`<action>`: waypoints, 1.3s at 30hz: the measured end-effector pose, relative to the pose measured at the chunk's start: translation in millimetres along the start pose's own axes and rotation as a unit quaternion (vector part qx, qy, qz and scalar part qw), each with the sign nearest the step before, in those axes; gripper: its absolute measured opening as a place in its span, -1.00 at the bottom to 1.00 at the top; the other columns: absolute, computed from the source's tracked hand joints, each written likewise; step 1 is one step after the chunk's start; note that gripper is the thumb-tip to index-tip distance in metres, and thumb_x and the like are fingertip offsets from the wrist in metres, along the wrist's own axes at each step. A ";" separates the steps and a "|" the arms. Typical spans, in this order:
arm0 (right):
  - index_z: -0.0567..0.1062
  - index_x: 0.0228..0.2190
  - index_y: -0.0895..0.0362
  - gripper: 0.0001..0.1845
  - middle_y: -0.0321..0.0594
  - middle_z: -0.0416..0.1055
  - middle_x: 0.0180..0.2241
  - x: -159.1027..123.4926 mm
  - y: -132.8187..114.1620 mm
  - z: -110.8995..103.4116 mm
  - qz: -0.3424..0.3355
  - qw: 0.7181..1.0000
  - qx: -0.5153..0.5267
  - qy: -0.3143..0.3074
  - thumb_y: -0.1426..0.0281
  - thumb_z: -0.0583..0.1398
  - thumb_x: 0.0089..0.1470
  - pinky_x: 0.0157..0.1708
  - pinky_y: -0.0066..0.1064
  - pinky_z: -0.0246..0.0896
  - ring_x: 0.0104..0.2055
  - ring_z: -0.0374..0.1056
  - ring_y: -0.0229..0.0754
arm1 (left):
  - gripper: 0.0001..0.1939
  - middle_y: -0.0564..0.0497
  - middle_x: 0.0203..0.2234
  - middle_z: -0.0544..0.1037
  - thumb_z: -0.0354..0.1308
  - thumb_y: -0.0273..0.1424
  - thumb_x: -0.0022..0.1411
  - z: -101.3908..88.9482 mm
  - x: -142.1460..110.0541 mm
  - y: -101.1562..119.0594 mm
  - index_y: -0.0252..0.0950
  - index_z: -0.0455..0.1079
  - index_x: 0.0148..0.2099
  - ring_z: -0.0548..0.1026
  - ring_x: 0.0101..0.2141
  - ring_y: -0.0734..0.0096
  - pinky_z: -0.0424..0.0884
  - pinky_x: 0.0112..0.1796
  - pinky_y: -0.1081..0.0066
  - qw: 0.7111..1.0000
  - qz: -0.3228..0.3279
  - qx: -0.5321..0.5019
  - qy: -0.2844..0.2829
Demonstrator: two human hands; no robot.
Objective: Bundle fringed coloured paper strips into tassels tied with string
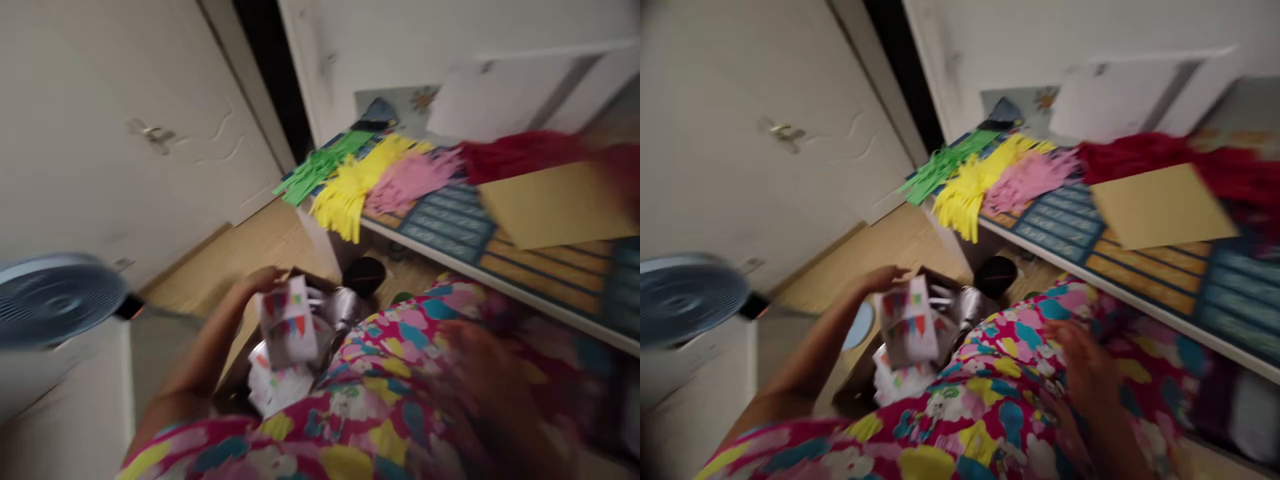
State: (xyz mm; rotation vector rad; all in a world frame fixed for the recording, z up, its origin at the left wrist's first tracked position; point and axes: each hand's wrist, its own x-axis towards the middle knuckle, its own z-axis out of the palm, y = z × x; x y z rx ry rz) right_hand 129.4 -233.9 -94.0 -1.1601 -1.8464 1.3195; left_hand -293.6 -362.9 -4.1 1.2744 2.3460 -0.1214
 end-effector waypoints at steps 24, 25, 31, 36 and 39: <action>0.63 -0.35 0.05 -0.56 -0.15 0.61 -0.31 42.2 -35.9 -96.7 0.025 0.976 -0.075 0.205 -0.01 0.15 0.16 -0.21 -0.27 0.41 -0.23 0.51 0.02 | -0.63 -0.37 -0.04 0.57 0.32 -0.33 0.17 -55.6 186.4 389.3 -0.42 0.46 -0.02 0.50 0.03 -0.05 0.36 0.03 0.16 0.914 0.276 -0.239 0.179; 0.63 -0.36 0.05 -0.56 -0.15 0.61 -0.31 45.0 -34.0 -101.4 0.026 0.974 -0.078 0.211 -0.02 0.15 0.16 -0.20 -0.26 0.41 -0.22 0.51 0.03 | -0.64 -0.33 -0.08 0.59 0.34 -0.37 0.13 -55.9 190.5 393.5 -0.41 0.46 -0.04 0.52 -0.01 -0.02 0.38 -0.01 0.19 0.916 0.268 -0.239 0.177; 0.62 -0.33 0.06 -0.58 -0.13 0.60 -0.27 70.1 -25.4 -143.1 0.011 0.959 -0.109 0.263 0.00 0.16 0.13 -0.21 -0.21 0.42 -0.21 0.51 0.03 | -0.77 -0.05 -0.27 0.66 0.19 -0.52 0.22 -66.7 180.4 385.3 -0.32 0.50 -0.06 0.59 -0.24 0.33 0.43 -0.17 0.40 0.890 0.323 -0.271 0.176; 0.55 -0.09 0.07 -0.49 -0.08 0.52 -0.10 110.0 -56.4 -178.3 -0.083 0.902 -0.141 0.400 0.00 0.22 0.07 -0.07 -0.10 0.35 -0.14 0.45 0.01 | -0.84 -0.02 -0.25 0.68 0.19 -0.36 0.25 -99.0 135.3 355.0 -0.26 0.59 -0.22 0.60 -0.22 0.33 0.47 -0.13 0.39 0.824 0.453 -0.304 0.154; 0.54 -0.06 0.07 -0.43 -0.06 0.49 -0.01 130.0 -83.0 -183.0 -0.147 0.907 -0.133 0.373 -0.02 0.27 -0.01 0.03 -0.07 0.27 -0.03 0.40 0.05 | -0.81 -0.05 -0.31 0.68 0.23 -0.28 0.22 -109.0 105.3 340.1 -0.27 0.61 -0.27 0.60 -0.28 0.30 0.49 -0.18 0.36 0.784 0.492 -0.355 0.133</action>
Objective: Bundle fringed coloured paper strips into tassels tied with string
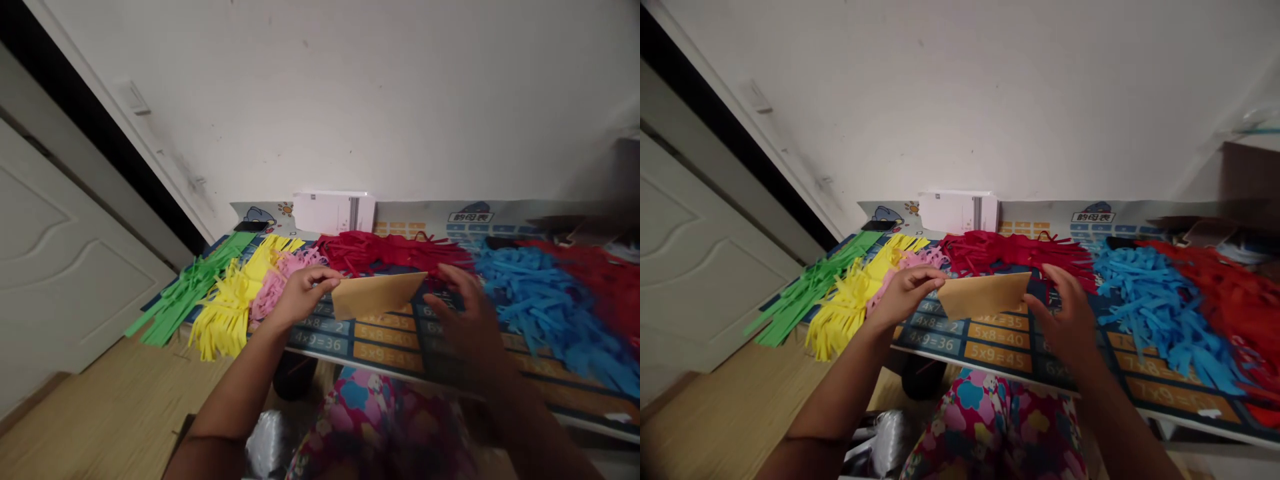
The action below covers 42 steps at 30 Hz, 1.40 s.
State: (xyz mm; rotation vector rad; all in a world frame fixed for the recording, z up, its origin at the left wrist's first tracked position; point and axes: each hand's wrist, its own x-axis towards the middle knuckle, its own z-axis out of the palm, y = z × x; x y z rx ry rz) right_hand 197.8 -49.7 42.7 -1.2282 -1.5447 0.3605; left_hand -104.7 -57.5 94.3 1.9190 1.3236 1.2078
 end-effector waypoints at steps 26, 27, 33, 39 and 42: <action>0.48 0.05 0.06 -0.38 -0.28 0.51 -0.39 -153.3 -66.9 4.8 0.144 0.955 0.256 -0.050 0.17 0.37 -0.05 -0.37 -0.37 0.37 -0.37 0.45 -0.20 | -0.81 0.02 -0.40 0.58 0.29 -0.23 0.17 12.7 -187.4 8.8 -0.27 0.56 -0.31 0.52 -0.34 0.38 0.45 -0.25 0.41 0.950 -0.023 0.008 0.310; 0.49 0.05 0.06 -0.39 -0.29 0.51 -0.39 -154.7 -68.4 4.2 0.149 0.951 0.266 -0.043 0.17 0.37 -0.05 -0.41 -0.39 0.36 -0.38 0.44 -0.20 | -0.80 0.02 -0.38 0.56 0.29 -0.23 0.17 16.2 -190.0 6.5 -0.27 0.55 -0.27 0.51 -0.33 0.39 0.44 -0.25 0.42 0.942 -0.018 0.024 0.334; 0.54 -0.01 0.01 -0.47 -0.33 0.46 -0.41 -165.3 -67.9 5.0 0.163 0.954 0.254 -0.002 0.20 0.38 -0.05 -0.52 -0.45 0.25 -0.44 0.37 -0.26 | -0.70 0.05 -0.38 0.46 0.26 -0.16 0.24 45.3 -212.1 -8.5 -0.27 0.36 -0.14 0.46 -0.42 0.48 0.41 -0.34 0.47 0.916 -0.039 -0.112 0.383; 0.56 0.00 -0.01 -0.45 -0.30 0.45 -0.36 -172.0 -70.1 9.3 0.221 0.944 0.245 0.003 0.16 0.39 -0.06 -0.55 -0.50 0.20 -0.45 0.31 -0.30 | -0.66 -0.02 -0.27 0.53 0.36 -0.17 0.15 54.5 -218.1 -5.9 -0.25 0.31 -0.25 0.52 -0.25 0.41 0.44 -0.19 0.42 0.918 -0.061 -0.207 0.333; 0.54 0.05 -0.05 -0.38 -0.30 0.46 -0.34 -173.0 -66.8 9.0 0.234 0.944 0.231 -0.002 0.12 0.40 -0.09 -0.60 -0.51 0.17 -0.50 0.28 -0.31 | -0.71 0.00 -0.33 0.55 0.37 -0.21 0.14 50.4 -220.4 -0.7 -0.26 0.38 -0.30 0.53 -0.27 0.40 0.44 -0.20 0.43 0.923 -0.068 -0.179 0.334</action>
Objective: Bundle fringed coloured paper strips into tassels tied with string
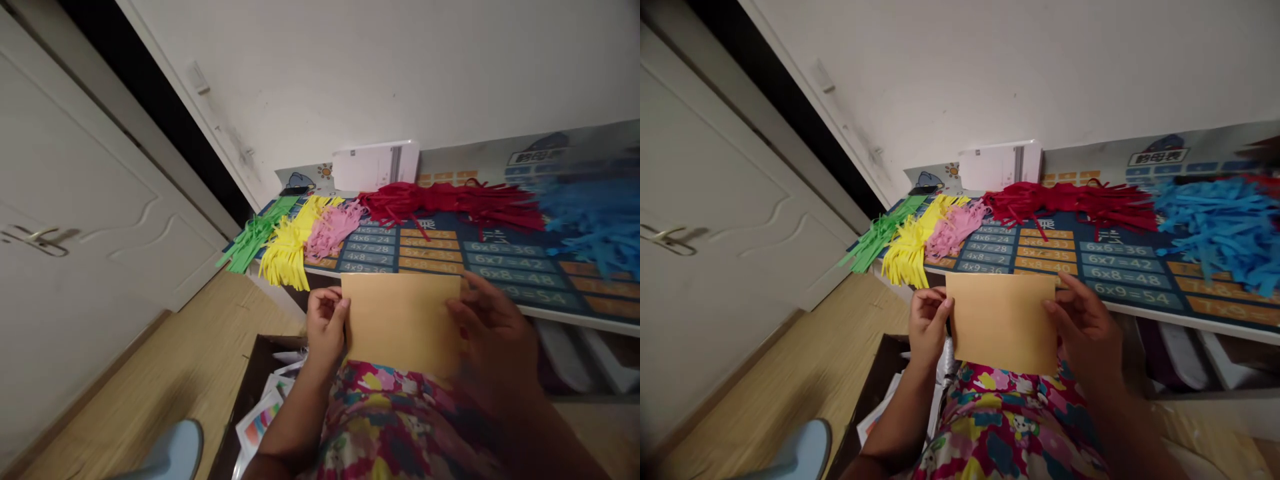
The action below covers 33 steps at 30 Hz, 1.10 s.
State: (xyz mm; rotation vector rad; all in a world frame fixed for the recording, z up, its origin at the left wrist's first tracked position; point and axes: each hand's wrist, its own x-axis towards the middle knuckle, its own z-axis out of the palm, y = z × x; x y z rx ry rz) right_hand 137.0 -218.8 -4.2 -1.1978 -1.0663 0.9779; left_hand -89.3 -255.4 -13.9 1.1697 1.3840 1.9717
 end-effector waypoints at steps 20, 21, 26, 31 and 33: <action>0.69 -0.20 0.00 -0.51 -0.28 0.59 -0.46 9.2 7.8 -20.4 -0.003 0.982 -0.161 -0.103 0.06 0.42 -0.21 -0.48 -0.38 0.34 -0.49 0.43 -0.15 | -0.74 0.01 -0.48 0.66 0.49 -0.31 -0.07 -9.0 -0.2 24.5 -0.22 0.68 -0.25 0.51 -0.51 0.45 0.42 -0.45 0.49 0.990 -0.104 0.071 -0.058; 0.70 -0.25 -0.02 -0.58 -0.28 0.61 -0.43 9.0 7.7 -21.2 -0.023 0.983 -0.164 -0.083 0.07 0.40 -0.18 -0.43 -0.37 0.37 -0.45 0.46 -0.13 | -0.76 0.00 -0.47 0.67 0.48 -0.30 -0.06 -8.2 -0.7 26.4 -0.22 0.68 -0.27 0.53 -0.50 0.43 0.44 -0.44 0.47 0.990 -0.095 0.080 -0.062; 0.71 -0.39 -0.08 -0.77 -0.31 0.62 -0.39 5.5 0.6 -21.6 -0.072 0.984 -0.159 -0.036 0.15 0.39 -0.16 -0.34 -0.34 0.40 -0.35 0.50 -0.08 | -0.90 -0.01 -0.46 0.68 0.45 -0.33 0.03 -5.0 0.2 35.8 -0.18 0.68 -0.34 0.57 -0.46 0.39 0.45 -0.40 0.46 0.988 -0.019 0.127 -0.090; 0.67 -0.50 -0.06 -0.87 -0.26 0.53 -0.45 6.2 -4.1 -23.6 -0.085 0.983 -0.153 -0.061 0.19 0.35 -0.09 -0.37 -0.32 0.35 -0.37 0.43 -0.10 | -0.89 -0.03 -0.39 0.60 0.44 -0.29 0.05 -5.7 6.3 39.0 -0.19 0.63 -0.43 0.55 -0.32 0.35 0.47 -0.25 0.38 0.978 0.058 0.161 -0.117; 0.65 -0.52 -0.05 -0.87 -0.23 0.44 -0.45 7.6 -5.2 -25.6 -0.076 0.980 -0.173 -0.063 0.20 0.33 -0.06 -0.43 -0.33 0.29 -0.39 0.37 -0.12 | -0.84 -0.07 -0.24 0.59 0.44 -0.26 0.06 -6.2 6.7 37.6 -0.23 0.60 -0.43 0.55 -0.17 0.27 0.46 -0.10 0.31 0.979 0.044 0.137 -0.143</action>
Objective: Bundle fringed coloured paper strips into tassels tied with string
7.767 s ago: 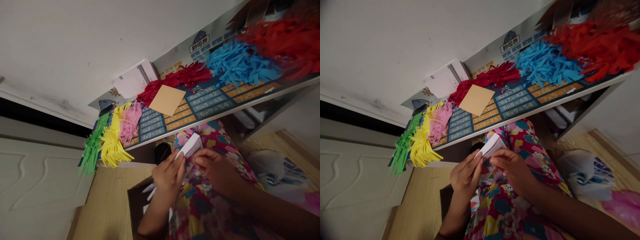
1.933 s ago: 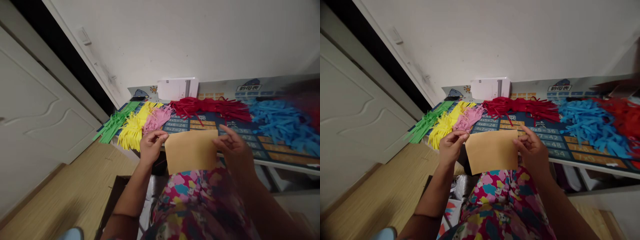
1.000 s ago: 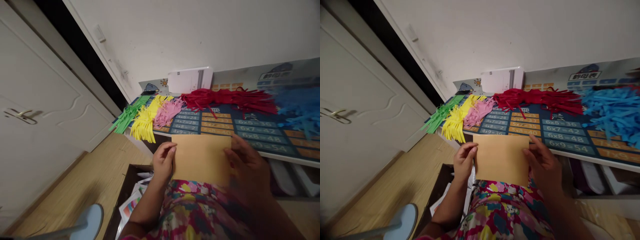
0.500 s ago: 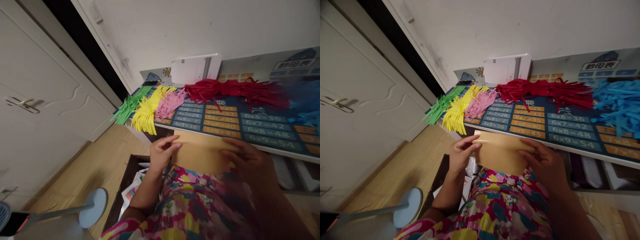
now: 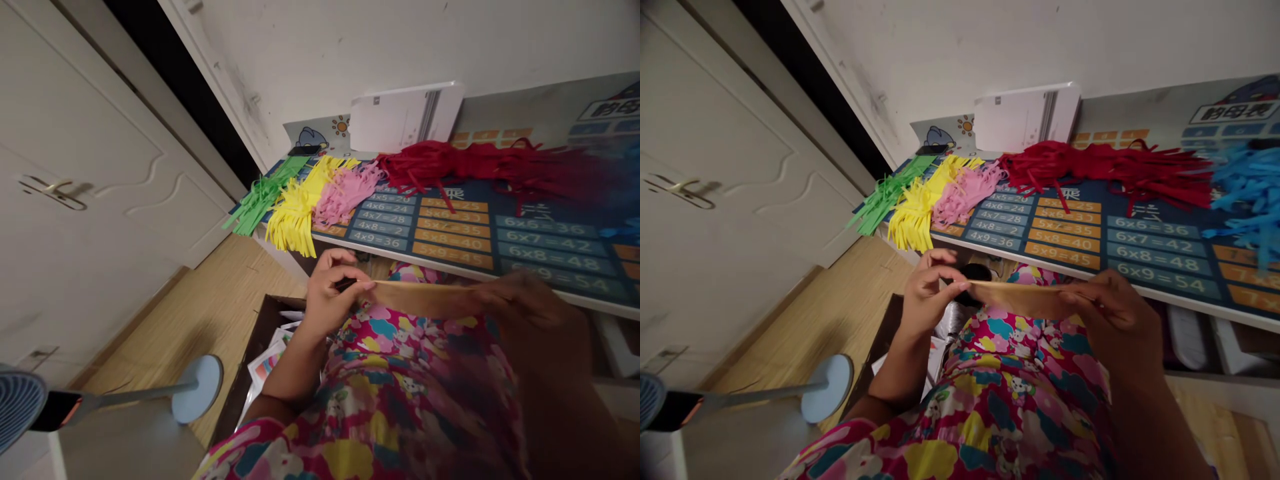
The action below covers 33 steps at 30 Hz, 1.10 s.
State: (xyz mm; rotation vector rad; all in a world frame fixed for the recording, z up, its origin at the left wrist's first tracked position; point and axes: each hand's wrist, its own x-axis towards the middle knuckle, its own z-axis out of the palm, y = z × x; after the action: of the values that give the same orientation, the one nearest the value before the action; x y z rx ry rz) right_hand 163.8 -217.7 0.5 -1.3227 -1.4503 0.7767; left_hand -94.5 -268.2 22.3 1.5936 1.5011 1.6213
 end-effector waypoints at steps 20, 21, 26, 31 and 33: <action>0.61 -0.52 0.01 -0.81 -0.28 0.53 -0.50 -2.9 -3.6 -11.4 0.038 0.998 -0.018 -0.049 0.18 0.28 -0.04 -0.45 -0.34 0.17 -0.46 0.37 -0.13 | -0.52 0.05 -0.46 0.68 0.49 -0.17 -0.01 11.5 -11.6 8.7 -0.22 0.31 -0.20 0.66 -0.38 0.28 0.57 -0.28 0.31 0.964 -0.160 -0.214 -0.009; 0.62 -0.49 0.00 -0.78 -0.28 0.56 -0.46 -0.2 -2.8 -11.1 -0.027 0.996 -0.047 -0.077 0.16 0.26 0.02 -0.37 -0.30 0.19 -0.41 0.41 -0.10 | -0.54 0.06 -0.46 0.69 0.48 -0.19 0.02 13.0 -12.8 9.3 -0.22 0.30 -0.20 0.67 -0.36 0.28 0.57 -0.24 0.29 0.968 -0.149 -0.202 0.000; 0.62 -0.28 0.03 -0.73 -0.22 0.62 -0.29 6.7 -11.9 1.5 -0.292 0.918 -0.199 -0.181 0.18 0.16 0.26 -0.09 -0.20 0.04 -0.19 0.48 -0.07 | -0.70 0.03 -0.39 0.70 0.39 -0.35 0.17 22.8 -22.5 11.6 -0.22 0.32 -0.17 0.67 -0.22 0.30 0.46 0.06 0.18 0.989 -0.069 -0.131 -0.005; 0.58 -0.36 0.04 -0.77 -0.34 0.58 -0.41 6.0 -19.0 11.6 -0.317 0.908 -0.136 -0.239 0.29 0.16 0.30 -0.23 -0.27 -0.07 -0.37 0.43 -0.21 | -0.66 -0.02 -0.35 0.67 0.41 -0.26 0.11 24.4 -17.3 12.7 -0.25 0.47 -0.10 0.63 -0.28 0.32 0.51 -0.19 0.36 0.987 -0.086 -0.095 -0.096; 0.58 -0.37 0.04 -0.77 -0.34 0.58 -0.40 5.6 -19.1 10.9 -0.311 0.909 -0.127 -0.247 0.33 0.15 0.30 -0.21 -0.26 -0.08 -0.34 0.43 -0.19 | -0.78 -0.03 -0.38 0.65 0.43 -0.27 0.08 24.0 -11.9 13.3 -0.25 0.57 -0.24 0.59 -0.35 0.34 0.48 -0.30 0.40 0.987 -0.077 -0.041 -0.134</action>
State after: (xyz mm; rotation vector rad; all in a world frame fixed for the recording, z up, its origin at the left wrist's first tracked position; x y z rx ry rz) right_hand 147.6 -214.5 16.1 -0.7659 -2.2896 0.5140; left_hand -65.0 -273.5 22.8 1.5392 1.3619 1.3103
